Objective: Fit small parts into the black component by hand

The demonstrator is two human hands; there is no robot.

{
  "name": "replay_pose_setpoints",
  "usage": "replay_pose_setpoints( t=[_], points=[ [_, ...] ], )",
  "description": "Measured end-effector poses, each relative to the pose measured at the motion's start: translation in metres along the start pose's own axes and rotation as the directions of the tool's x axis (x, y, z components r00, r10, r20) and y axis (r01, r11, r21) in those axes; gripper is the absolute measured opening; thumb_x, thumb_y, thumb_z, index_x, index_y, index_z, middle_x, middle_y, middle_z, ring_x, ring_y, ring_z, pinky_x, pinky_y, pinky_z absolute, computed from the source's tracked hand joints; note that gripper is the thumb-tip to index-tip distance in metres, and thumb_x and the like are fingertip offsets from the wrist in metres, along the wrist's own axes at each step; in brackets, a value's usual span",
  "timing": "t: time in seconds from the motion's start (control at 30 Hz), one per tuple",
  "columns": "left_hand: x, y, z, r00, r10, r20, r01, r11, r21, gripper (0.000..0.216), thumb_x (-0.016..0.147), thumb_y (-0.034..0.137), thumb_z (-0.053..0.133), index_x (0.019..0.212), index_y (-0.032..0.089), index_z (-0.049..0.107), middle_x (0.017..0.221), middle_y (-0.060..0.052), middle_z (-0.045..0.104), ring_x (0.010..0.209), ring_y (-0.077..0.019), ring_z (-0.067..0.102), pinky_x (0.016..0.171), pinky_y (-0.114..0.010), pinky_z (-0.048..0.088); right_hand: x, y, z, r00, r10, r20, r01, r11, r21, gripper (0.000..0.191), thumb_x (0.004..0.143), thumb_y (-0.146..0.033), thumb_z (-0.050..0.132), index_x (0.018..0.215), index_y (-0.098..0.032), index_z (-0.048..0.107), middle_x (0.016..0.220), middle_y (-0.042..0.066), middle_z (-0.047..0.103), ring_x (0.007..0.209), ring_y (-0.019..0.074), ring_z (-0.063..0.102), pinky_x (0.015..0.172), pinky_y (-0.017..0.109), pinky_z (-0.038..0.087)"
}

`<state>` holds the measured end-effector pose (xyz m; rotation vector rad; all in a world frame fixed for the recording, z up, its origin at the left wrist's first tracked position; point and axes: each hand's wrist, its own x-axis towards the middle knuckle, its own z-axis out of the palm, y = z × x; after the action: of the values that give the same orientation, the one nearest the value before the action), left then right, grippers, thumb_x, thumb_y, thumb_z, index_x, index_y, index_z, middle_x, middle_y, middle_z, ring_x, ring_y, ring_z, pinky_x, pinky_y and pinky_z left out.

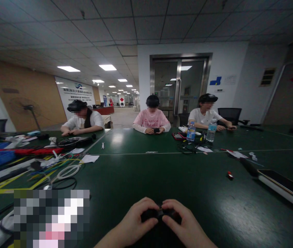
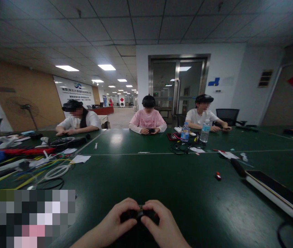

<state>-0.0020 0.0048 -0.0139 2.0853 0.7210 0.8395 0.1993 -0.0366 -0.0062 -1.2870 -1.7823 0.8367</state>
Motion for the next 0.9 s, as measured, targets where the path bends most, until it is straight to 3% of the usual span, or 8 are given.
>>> replay_pose_setpoints(
  t=[0.27, 0.5, 0.67, 0.9],
  points=[
    [-0.0014, -0.0043, 0.0012, 0.999, -0.052, 0.003, 0.052, 0.998, 0.036, 0.022, 0.074, 0.013, 0.063, 0.094, 0.019, 0.057, 0.097, -0.004, 0.06, 0.088, -0.0189, 0.056, 0.079, -0.029, 0.044, 0.0014, 0.0029, 0.002, 1.0, 0.003, 0.012, -0.003, 1.0, 0.013, 0.015, 0.079, -0.025, 0.062, 0.093, -0.024, 0.066, 0.107, 0.005, 0.065, 0.098, 0.0215, 0.06, 0.08, 0.03, 0.048],
    [-0.0022, 0.0025, -0.0002, 0.982, -0.186, 0.022, 0.186, 0.983, 0.005, 0.032, 0.074, 0.015, 0.061, 0.103, 0.02, 0.048, 0.092, -0.001, 0.058, 0.083, -0.0173, 0.056, 0.072, -0.026, 0.044, 0.0007, 0.0001, 0.002, 1.0, -0.003, 0.029, 0.002, 1.0, 0.024, 0.018, 0.078, -0.024, 0.062, 0.096, -0.024, 0.065, 0.104, 0.004, 0.065, 0.096, 0.0213, 0.061, 0.079, 0.03, 0.047],
    [-0.0021, 0.0025, -0.0006, 0.988, -0.152, 0.009, 0.151, 0.988, 0.017, 0.033, 0.074, 0.013, 0.062, 0.103, 0.02, 0.05, 0.095, -0.001, 0.058, 0.086, -0.0186, 0.056, 0.076, -0.028, 0.045, 0.0, 0.0002, 0.0004, 1.0, 0.001, 0.031, -0.002, 1.0, 0.019, 0.019, 0.079, -0.023, 0.062, 0.097, -0.025, 0.066, 0.108, 0.004, 0.065, 0.099, 0.0218, 0.06, 0.079, 0.029, 0.048],
    [-0.0007, -0.0014, 0.0005, 1.0, 0.026, 0.012, -0.026, 0.999, -0.022, 0.029, 0.077, 0.01, 0.062, 0.104, 0.021, 0.062, 0.102, -0.005, 0.058, 0.095, -0.0198, 0.057, 0.084, -0.03, 0.045, 0.0009, 0.0011, 0.0015, 1.0, -0.004, 0.019, 0.004, 1.0, 0.021, 0.02, 0.078, -0.022, 0.061, 0.098, -0.024, 0.065, 0.105, 0.004, 0.065, 0.097, 0.0209, 0.061, 0.079, 0.029, 0.048]
  ],
)
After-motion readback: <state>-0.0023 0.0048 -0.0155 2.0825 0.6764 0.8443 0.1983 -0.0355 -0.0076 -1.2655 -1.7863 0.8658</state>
